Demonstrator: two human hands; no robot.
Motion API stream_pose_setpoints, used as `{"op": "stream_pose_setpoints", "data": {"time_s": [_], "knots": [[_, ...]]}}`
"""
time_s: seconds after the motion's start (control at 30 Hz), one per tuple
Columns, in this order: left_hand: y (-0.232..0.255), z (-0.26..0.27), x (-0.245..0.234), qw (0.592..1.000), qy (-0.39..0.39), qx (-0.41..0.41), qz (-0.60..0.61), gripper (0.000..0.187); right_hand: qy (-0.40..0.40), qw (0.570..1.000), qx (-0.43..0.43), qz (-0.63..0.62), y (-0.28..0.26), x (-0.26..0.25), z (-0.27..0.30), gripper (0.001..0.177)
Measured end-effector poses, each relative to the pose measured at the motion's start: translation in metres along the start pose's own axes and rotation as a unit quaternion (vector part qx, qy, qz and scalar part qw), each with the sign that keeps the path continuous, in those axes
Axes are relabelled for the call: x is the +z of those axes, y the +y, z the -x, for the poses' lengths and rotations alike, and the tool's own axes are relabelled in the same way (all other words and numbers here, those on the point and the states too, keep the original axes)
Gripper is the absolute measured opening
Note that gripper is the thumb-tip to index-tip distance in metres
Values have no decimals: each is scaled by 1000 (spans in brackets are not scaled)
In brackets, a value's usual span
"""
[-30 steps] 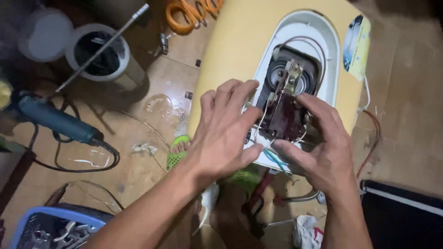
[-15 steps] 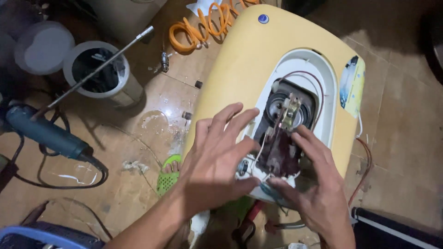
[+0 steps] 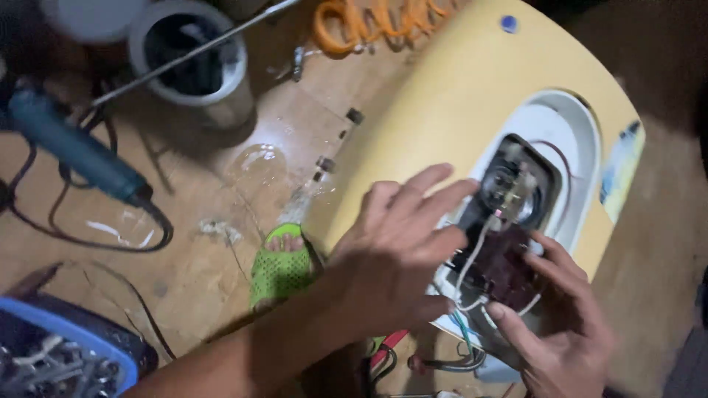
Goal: Repairing the internal electrical components and wiring of a yellow appliance, including positioning a thermostat and routing wires.
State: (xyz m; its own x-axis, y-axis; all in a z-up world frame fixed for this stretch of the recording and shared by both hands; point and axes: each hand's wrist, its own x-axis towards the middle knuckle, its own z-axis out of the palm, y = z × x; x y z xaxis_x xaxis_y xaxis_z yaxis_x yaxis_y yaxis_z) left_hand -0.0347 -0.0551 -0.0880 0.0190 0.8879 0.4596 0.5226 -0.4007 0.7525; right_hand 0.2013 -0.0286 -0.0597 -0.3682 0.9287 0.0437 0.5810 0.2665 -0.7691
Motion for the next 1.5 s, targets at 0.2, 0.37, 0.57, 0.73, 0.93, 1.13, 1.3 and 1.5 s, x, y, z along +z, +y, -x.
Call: {"op": "stream_pose_setpoints", "data": {"time_s": [0.2,0.37,0.57,0.73,0.93,1.13,1.3,1.5], "knots": [[-7,7,5,999,48,10,-14,42,-14,1000,3,26,-3,2,1,53],[-10,12,5,998,48,-4,32,51,-59,997,-44,-8,24,-11,0,53],[-13,14,15,986,133,27,100,42,-46,996,-28,66,18,-8,3,50],[-10,13,17,966,220,25,133,12,-43,994,-29,92,18,-6,4,49],[-11,9,14,974,191,20,116,14,-39,998,-9,57,9,3,3,48],[-11,9,5,990,114,21,81,24,-25,996,0,81,-5,14,0,51],[-9,4,9,999,12,7,32,41,0,997,20,69,-9,16,1,60],[11,-25,12,995,-76,8,60,73,140,983,30,116,-5,19,28,69]]}}
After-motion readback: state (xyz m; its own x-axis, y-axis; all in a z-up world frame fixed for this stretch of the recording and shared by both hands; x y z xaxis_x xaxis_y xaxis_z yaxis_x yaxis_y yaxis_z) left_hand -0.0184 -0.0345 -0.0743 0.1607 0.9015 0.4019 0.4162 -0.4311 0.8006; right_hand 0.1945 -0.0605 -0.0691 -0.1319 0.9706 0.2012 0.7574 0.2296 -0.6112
